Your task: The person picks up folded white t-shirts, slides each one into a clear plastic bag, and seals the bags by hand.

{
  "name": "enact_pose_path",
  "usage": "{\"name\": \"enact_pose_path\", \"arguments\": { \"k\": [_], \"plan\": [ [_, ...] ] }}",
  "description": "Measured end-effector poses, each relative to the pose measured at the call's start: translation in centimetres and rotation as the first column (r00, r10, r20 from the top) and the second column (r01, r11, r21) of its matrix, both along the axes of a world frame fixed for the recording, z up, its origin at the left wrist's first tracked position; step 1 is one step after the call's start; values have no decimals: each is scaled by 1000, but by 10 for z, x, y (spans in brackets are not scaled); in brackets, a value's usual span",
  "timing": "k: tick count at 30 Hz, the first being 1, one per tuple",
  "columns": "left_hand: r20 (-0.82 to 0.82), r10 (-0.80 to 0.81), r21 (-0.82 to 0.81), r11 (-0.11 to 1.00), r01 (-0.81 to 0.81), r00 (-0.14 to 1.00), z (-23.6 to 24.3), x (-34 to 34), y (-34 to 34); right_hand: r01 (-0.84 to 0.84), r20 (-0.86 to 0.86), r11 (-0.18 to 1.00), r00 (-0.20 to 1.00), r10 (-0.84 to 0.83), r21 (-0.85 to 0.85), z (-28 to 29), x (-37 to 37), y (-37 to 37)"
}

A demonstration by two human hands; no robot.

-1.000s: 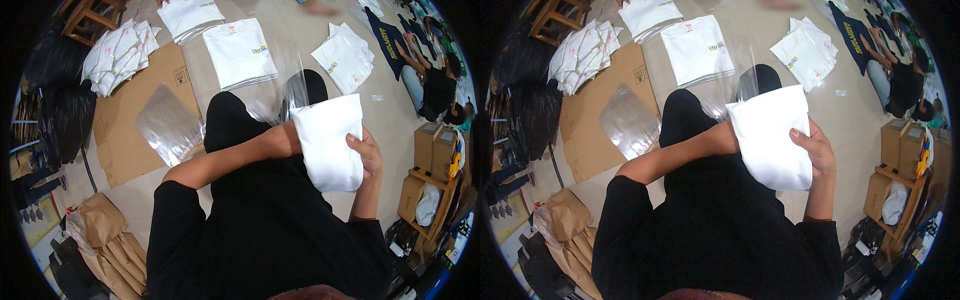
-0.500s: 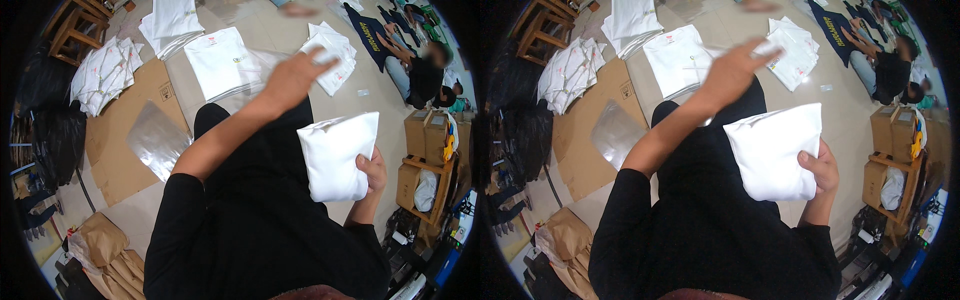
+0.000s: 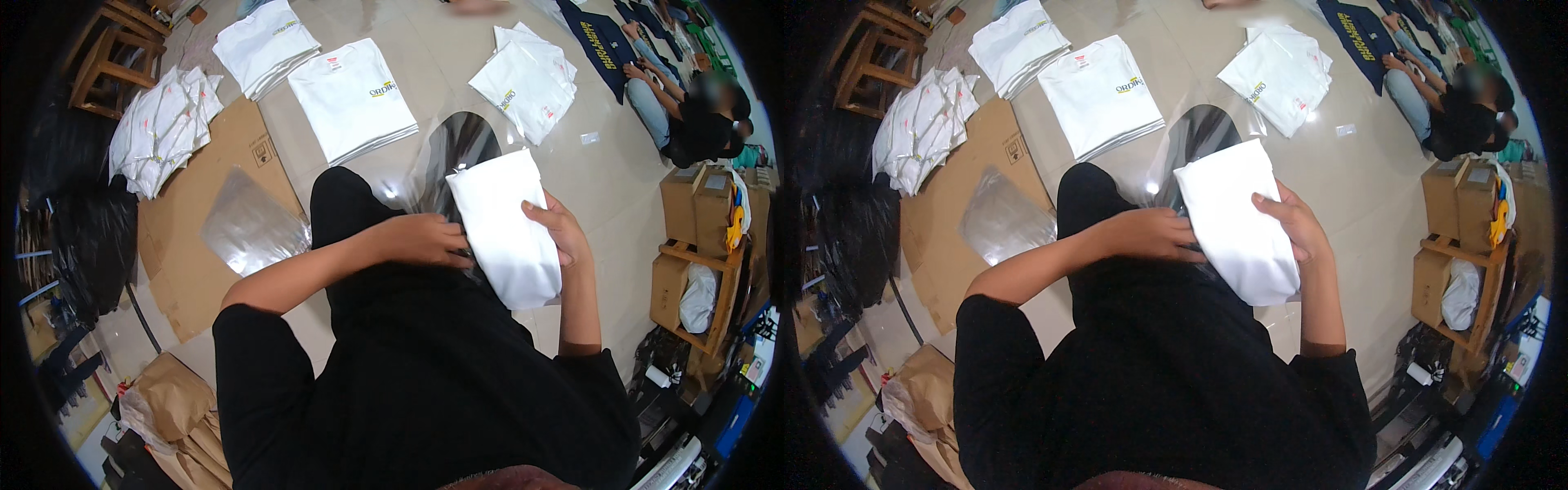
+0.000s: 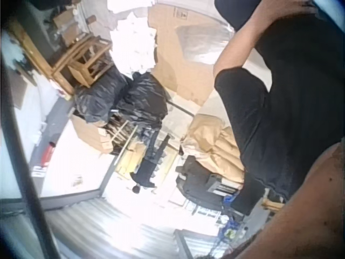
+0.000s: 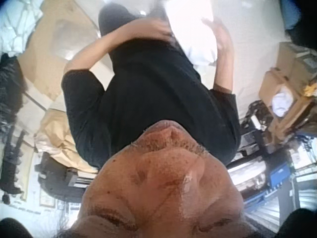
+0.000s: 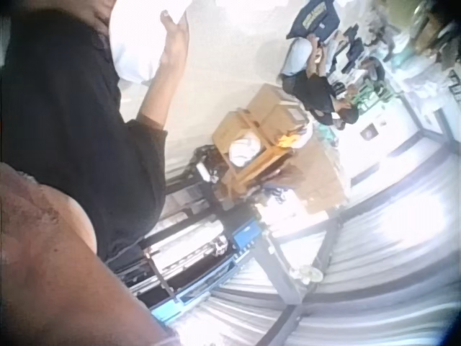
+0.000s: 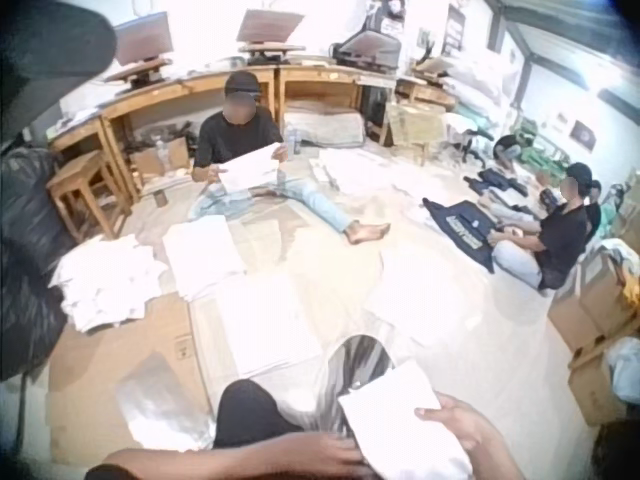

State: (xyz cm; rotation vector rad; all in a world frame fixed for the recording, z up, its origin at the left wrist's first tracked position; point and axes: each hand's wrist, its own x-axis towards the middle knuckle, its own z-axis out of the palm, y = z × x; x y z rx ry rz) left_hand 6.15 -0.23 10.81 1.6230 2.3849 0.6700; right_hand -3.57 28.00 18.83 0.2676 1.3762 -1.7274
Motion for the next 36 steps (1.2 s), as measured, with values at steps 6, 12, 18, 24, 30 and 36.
{"name": "enact_pose_path", "arguments": {
  "k": [6, 12, 18, 24, 30, 36],
  "plan": [
    [158, 553, 208, 791, -575, 818, -5, 38, -67, 92, 112, 995, 990, -86, -47, -35, -10, 10],
    [795, 558, 110, 254, -961, 239, -59, 48, -17, 3, 134, 1000, 991, -1, -11, -57, -21, 3],
    [203, 789, 128, -609, -783, -580, -136, -52, -60, 59, 57, 998, 997, -60, 25, -50, -14, 12],
    [741, 165, -513, -486, -707, -651, -213, -79, -117, 26, 61, 1000, 998, -25, -12, -58, -11, -3],
    [978, -186, -169, -441, -881, -94, -164, -78, -123, 89, 63, 995, 994, -86, -50, -33, 0, 3],
    [897, 441, 234, -413, -880, 32, 9, -87, -108, 60, -28, 985, 997, -65, -159, 18, 9, -21]
  ]
}}
